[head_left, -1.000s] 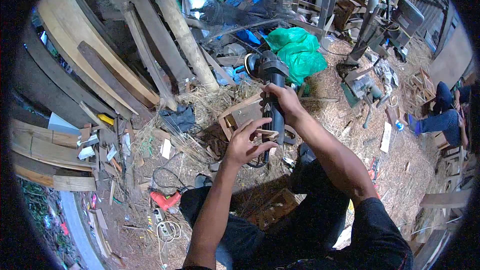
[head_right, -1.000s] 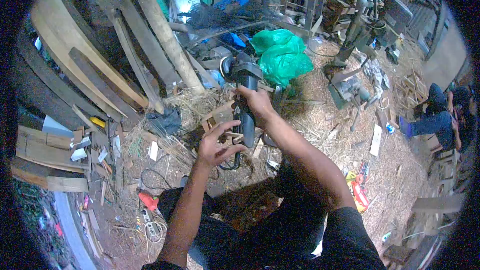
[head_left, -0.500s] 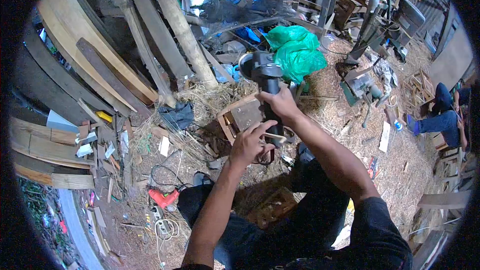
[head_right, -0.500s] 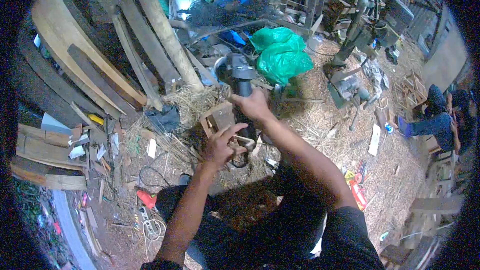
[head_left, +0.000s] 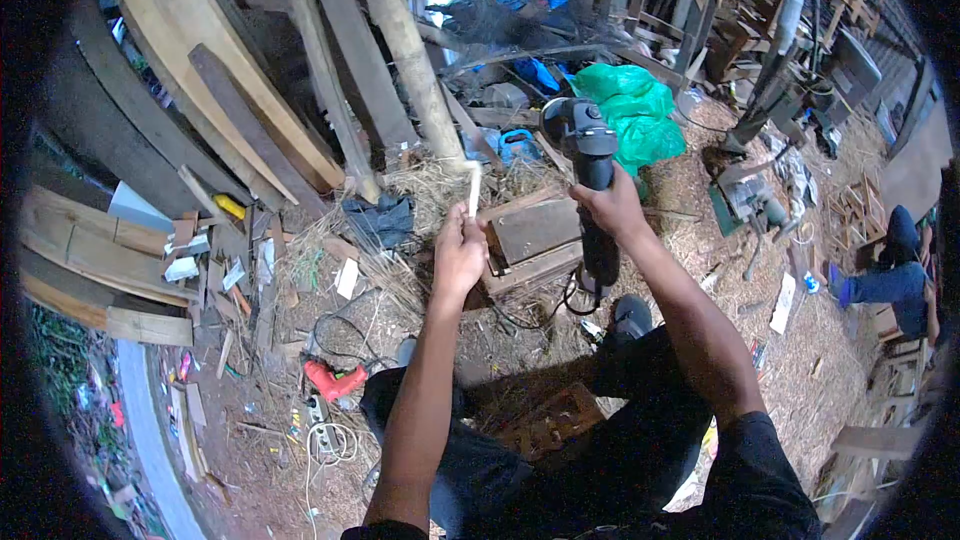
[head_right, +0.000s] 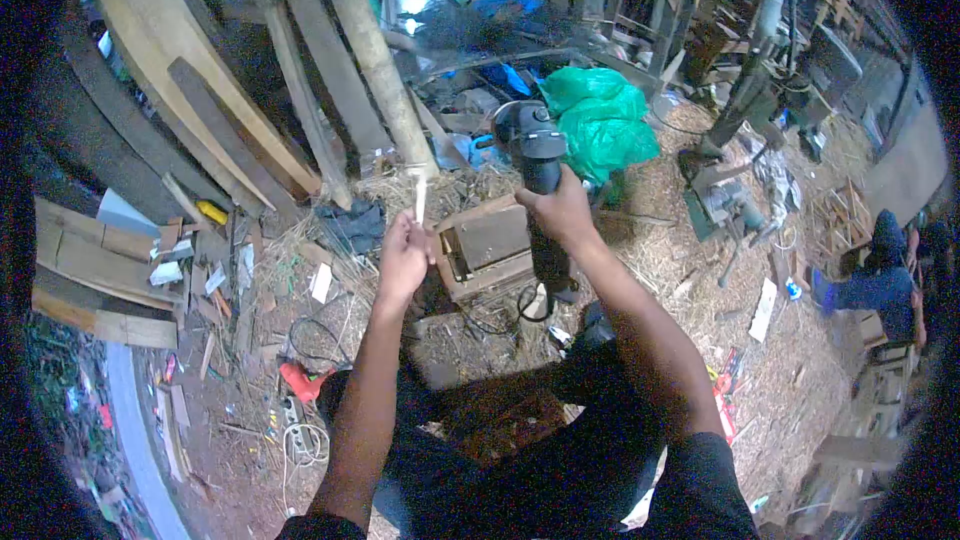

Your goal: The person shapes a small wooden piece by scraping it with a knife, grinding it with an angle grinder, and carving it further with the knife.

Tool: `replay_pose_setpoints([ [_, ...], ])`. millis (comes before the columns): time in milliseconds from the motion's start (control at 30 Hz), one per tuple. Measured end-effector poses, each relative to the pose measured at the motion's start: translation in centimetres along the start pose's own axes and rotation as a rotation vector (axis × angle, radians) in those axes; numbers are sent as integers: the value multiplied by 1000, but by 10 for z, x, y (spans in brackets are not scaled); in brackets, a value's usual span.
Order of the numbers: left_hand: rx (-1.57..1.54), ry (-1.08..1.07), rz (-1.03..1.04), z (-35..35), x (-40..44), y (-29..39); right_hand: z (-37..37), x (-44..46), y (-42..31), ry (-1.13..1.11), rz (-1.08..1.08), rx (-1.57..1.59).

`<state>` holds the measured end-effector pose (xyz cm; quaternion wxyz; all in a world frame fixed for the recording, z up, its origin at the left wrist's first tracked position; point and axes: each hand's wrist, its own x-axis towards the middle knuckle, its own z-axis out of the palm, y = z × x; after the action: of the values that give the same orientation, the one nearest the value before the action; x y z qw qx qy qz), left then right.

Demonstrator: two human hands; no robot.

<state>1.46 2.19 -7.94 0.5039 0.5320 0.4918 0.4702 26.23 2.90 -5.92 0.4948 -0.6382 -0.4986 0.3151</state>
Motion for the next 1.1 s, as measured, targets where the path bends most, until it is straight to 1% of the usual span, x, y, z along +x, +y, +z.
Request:
replay_pose_setpoints([
  [100,124,105,47,1,9,-16,-6,-4,3,-62,-46,-69],
  [167,71,144,67,2,17,-26,-11,-4,15,-110,-30,-150],
  [233,30,192,111,3,29,-51,-16,-11,9,-166,5,-207],
  [333,-52,267,35,13,39,-91,-27,-28,-21,-246,247,-256],
  [433,576,275,138,19,32,-114,-35,-33,21,-282,174,-282],
  [467,507,274,57,26,29,-120,-40,-38,29,-293,146,-354],
  [567,517,319,105,40,41,-175,-45,-52,62,-346,261,-283],
  [600,499,295,62,45,45,-180,-46,-56,75,-349,245,-294],
  [667,605,281,107,52,55,-206,-46,-65,85,-363,260,-288],
  [700,655,270,132,57,57,-206,-47,-69,88,-366,270,-287],
  [733,586,243,-8,62,59,-207,-49,-72,90,-360,265,-319],
  [833,624,226,20,68,60,-207,-48,-80,96,-356,252,-414],
  [867,669,232,67,68,61,-207,-47,-82,99,-354,278,-360],
  [967,479,200,16,66,64,-215,-41,-87,130,-357,362,-267],
  [1033,499,176,-44,66,54,-182,-39,-87,116,-367,328,-211],
  [1100,458,160,-79,67,49,-174,-36,-87,109,-380,298,-166],
])
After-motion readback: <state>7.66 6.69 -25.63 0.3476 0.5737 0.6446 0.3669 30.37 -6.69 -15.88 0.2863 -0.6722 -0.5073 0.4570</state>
